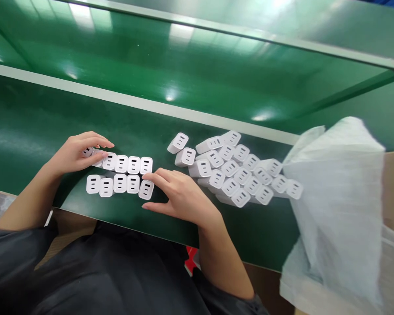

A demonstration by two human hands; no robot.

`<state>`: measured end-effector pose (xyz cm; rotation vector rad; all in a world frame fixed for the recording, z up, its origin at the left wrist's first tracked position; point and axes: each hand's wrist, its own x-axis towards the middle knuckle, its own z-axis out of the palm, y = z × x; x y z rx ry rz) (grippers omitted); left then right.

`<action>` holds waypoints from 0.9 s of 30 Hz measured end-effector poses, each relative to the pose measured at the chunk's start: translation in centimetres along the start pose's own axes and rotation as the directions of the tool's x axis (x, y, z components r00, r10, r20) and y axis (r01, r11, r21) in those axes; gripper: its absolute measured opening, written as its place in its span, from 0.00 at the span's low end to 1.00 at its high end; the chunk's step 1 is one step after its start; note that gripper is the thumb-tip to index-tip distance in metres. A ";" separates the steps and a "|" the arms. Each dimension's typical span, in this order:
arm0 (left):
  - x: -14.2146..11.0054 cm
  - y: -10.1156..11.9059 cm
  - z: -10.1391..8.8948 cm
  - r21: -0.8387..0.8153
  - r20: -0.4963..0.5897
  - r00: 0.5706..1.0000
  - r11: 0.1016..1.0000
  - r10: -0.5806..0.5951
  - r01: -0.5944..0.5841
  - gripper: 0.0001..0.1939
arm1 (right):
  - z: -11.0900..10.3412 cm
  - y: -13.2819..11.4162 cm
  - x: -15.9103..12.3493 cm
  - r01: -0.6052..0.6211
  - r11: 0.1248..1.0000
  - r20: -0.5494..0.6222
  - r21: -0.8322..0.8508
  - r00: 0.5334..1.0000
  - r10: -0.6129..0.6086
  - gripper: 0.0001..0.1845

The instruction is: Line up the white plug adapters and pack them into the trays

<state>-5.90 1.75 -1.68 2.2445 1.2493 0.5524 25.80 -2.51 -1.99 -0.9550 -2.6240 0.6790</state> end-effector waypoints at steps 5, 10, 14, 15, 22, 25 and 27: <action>0.0 0.3 0.0 0.023 0.052 0.998 1.000 -0.019 0.018 0.17 | 0.5 -0.1 0.0 0.036 0.999 -0.008 -0.023 0.999 -0.036 0.22; 0.0 0.3 0.4 0.041 0.079 0.996 0.999 -0.038 0.035 0.19 | 0.6 -0.2 0.1 0.055 0.998 -0.009 -0.013 0.998 -0.055 0.20; 0.1 0.5 0.8 0.025 0.077 0.997 1.000 -0.021 0.019 0.18 | 0.5 -0.3 0.2 0.061 0.998 -0.007 -0.008 0.998 -0.061 0.19; 0.1 0.6 0.9 0.018 0.075 0.997 1.000 -0.012 0.011 0.17 | 0.4 -0.4 0.2 0.065 0.998 -0.006 -0.006 0.998 -0.065 0.19; 0.2 1.2 1.6 -0.013 0.043 0.999 1.000 -0.013 0.014 0.15 | -0.5 0.3 -0.2 0.018 0.999 -0.188 -0.027 0.982 -0.023 0.20; 0.2 1.2 1.6 -0.023 0.027 0.999 0.999 -0.029 0.030 0.15 | -0.5 0.5 -0.2 -0.027 0.998 -0.245 -0.059 0.969 0.012 0.23; 0.1 1.1 1.5 -0.034 0.019 1.000 0.999 -0.025 0.026 0.15 | -0.3 0.4 0.0 -0.021 0.997 -0.218 -0.070 0.976 0.005 0.27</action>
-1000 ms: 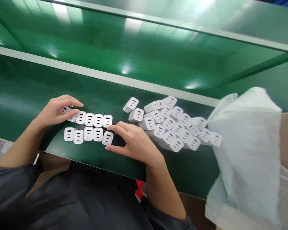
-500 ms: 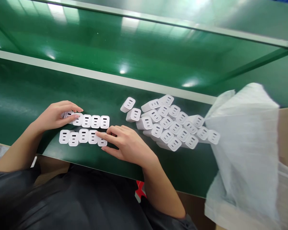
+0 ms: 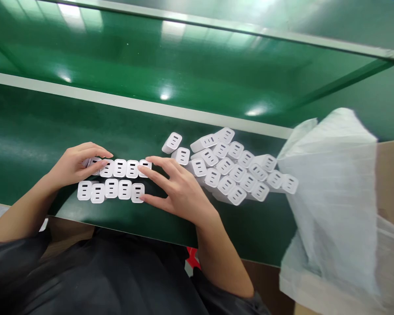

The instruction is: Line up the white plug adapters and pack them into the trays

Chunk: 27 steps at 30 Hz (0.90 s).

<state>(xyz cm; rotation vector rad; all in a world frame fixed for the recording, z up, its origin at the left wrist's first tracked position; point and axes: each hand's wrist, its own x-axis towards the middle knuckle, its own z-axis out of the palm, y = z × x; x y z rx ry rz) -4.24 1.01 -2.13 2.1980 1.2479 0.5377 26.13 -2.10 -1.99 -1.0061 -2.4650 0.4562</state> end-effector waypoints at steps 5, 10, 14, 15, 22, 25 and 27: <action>-0.2 0.1 -0.8 0.003 -0.037 0.999 1.000 0.001 -0.001 0.13 | 1.0 -0.4 0.3 0.055 0.998 0.089 0.026 0.994 -0.057 0.35; -0.4 0.1 -1.5 -0.006 -0.060 0.998 1.000 -0.031 0.031 0.14 | 1.5 -0.3 0.4 0.058 0.998 0.120 0.028 0.991 -0.061 0.35; -0.3 -0.1 -1.6 0.004 -0.027 0.998 0.999 -0.050 0.050 0.15 | 1.8 -0.3 0.4 0.078 0.997 0.117 0.025 0.990 -0.081 0.35; -0.2 -0.2 -1.6 -0.010 -0.012 0.998 0.998 -0.069 0.069 0.16 | 1.9 -0.3 0.4 0.083 0.996 0.120 0.024 0.989 -0.086 0.35; 0.5 -0.4 -0.2 -0.486 0.106 0.949 0.817 -0.298 0.311 0.22 | 1.9 -0.3 0.5 0.111 0.994 0.129 0.012 0.985 -0.111 0.34; 0.6 -0.2 0.4 -0.642 0.088 0.933 0.696 -0.349 0.321 0.21 | 1.7 -0.1 0.4 0.106 0.994 0.124 0.015 0.987 -0.107 0.32; 0.6 -0.1 0.6 -0.705 0.115 0.924 0.625 -0.364 0.334 0.20 | 1.5 0.1 0.4 0.098 0.995 0.116 0.018 0.988 -0.099 0.30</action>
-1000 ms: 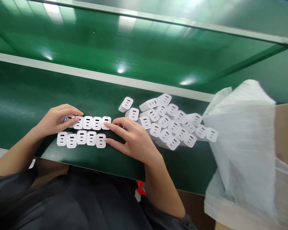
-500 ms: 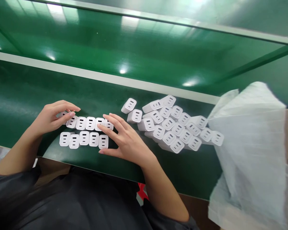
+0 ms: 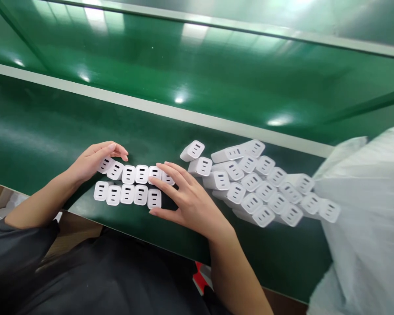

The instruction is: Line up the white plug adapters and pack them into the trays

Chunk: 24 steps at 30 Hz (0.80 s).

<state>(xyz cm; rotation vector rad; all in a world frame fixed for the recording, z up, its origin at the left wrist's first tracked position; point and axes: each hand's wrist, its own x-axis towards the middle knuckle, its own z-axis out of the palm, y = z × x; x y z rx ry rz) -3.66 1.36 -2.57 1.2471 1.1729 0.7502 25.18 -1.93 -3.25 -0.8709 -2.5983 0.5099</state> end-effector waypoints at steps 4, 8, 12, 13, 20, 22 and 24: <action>-0.1 0.2 -0.2 -0.094 0.053 0.994 0.991 -0.094 0.099 0.18 | -0.2 0.2 -0.1 -0.002 1.000 -0.015 -0.008 1.000 0.002 0.27; 0.0 0.3 -0.6 -0.181 0.121 0.977 0.964 -0.174 0.194 0.16 | -0.4 0.2 -0.1 -0.002 1.000 -0.021 -0.011 1.000 0.002 0.26; 0.0 0.2 -0.9 -0.259 0.189 0.953 0.924 -0.236 0.280 0.16 | -0.4 0.2 -0.1 -0.013 1.000 -0.015 -0.019 1.000 0.012 0.25; 0.0 0.2 -1.0 -0.261 0.198 0.950 0.921 -0.240 0.287 0.16 | -0.4 0.2 -0.1 -0.015 1.000 -0.013 -0.021 1.000 0.015 0.25; 0.0 0.3 -1.2 -0.226 0.220 0.940 0.924 -0.261 0.310 0.12 | -0.4 0.2 -0.1 -0.030 0.999 -0.006 -0.032 1.000 0.030 0.24; 0.0 0.4 -1.2 -0.208 0.226 0.938 0.927 -0.264 0.311 0.12 | -0.5 0.2 -0.2 -0.031 0.999 -0.006 -0.029 0.999 0.031 0.23; 0.0 0.5 -1.3 -0.171 0.239 0.936 0.938 -0.257 0.301 0.12 | -0.4 0.2 -0.2 -0.032 0.999 -0.001 -0.030 0.999 0.032 0.23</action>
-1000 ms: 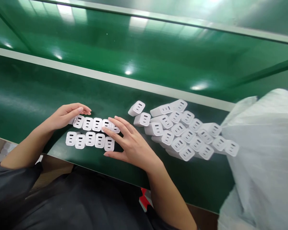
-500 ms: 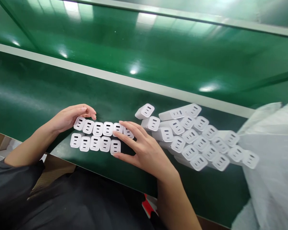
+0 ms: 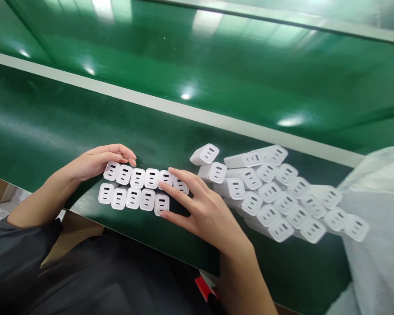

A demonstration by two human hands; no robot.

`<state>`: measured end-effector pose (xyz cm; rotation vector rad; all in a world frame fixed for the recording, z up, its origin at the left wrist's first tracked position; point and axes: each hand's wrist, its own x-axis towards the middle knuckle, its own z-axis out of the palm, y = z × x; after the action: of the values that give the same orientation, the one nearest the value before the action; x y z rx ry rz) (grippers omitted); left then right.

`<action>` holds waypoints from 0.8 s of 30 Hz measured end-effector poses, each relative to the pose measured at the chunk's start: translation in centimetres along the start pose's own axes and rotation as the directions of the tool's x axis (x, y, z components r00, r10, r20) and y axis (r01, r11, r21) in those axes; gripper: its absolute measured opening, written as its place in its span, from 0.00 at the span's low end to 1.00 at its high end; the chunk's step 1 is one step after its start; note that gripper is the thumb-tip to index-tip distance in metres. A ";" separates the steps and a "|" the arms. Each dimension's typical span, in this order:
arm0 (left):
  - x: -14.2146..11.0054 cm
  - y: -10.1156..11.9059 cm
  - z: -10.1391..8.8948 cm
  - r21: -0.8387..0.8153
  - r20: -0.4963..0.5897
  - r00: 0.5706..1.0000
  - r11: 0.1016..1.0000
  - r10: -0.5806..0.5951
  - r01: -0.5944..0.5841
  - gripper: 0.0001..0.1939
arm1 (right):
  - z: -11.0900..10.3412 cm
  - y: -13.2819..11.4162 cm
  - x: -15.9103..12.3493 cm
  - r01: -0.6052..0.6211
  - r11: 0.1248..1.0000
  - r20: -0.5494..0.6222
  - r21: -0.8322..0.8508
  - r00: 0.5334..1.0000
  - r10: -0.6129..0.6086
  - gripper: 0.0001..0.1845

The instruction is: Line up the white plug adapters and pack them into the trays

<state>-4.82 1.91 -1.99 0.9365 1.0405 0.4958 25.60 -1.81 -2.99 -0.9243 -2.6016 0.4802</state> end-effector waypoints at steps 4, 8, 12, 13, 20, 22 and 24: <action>-0.2 0.4 -0.2 0.188 0.031 0.999 0.981 0.035 -0.040 0.13 | 0.1 0.0 0.0 0.006 1.000 0.001 -0.006 1.000 -0.006 0.24; -0.7 1.0 -0.7 0.406 0.084 0.995 0.910 0.058 -0.087 0.16 | 0.1 0.0 0.0 0.010 1.000 0.000 -0.010 1.000 -0.010 0.23; -2.1 1.8 -2.4 0.641 0.250 0.968 0.744 0.031 -0.189 0.25 | 0.0 0.0 0.1 0.015 1.000 -0.003 -0.012 1.000 -0.015 0.23; -2.5 2.1 -3.0 0.683 0.292 0.956 0.694 0.025 -0.227 0.28 | 0.0 0.0 0.1 0.017 1.000 -0.005 -0.014 1.000 -0.017 0.23; -3.0 2.0 -5.3 0.786 0.319 0.947 0.547 0.041 -0.288 0.28 | 0.1 -0.1 0.1 0.016 1.000 -0.020 -0.014 1.000 -0.016 0.23; -2.5 1.6 -5.1 0.797 0.278 0.957 0.537 0.079 -0.276 0.24 | 0.0 -0.1 0.1 0.012 1.000 -0.022 -0.010 1.000 -0.012 0.23; -2.0 1.4 -5.0 0.813 0.212 0.970 0.529 0.119 -0.243 0.21 | 0.0 -0.1 0.1 0.005 1.000 -0.024 -0.007 1.000 -0.006 0.23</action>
<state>-10.03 3.23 -0.74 1.9425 1.0583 0.0514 25.42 -1.83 -2.93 -0.9195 -2.5857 0.4557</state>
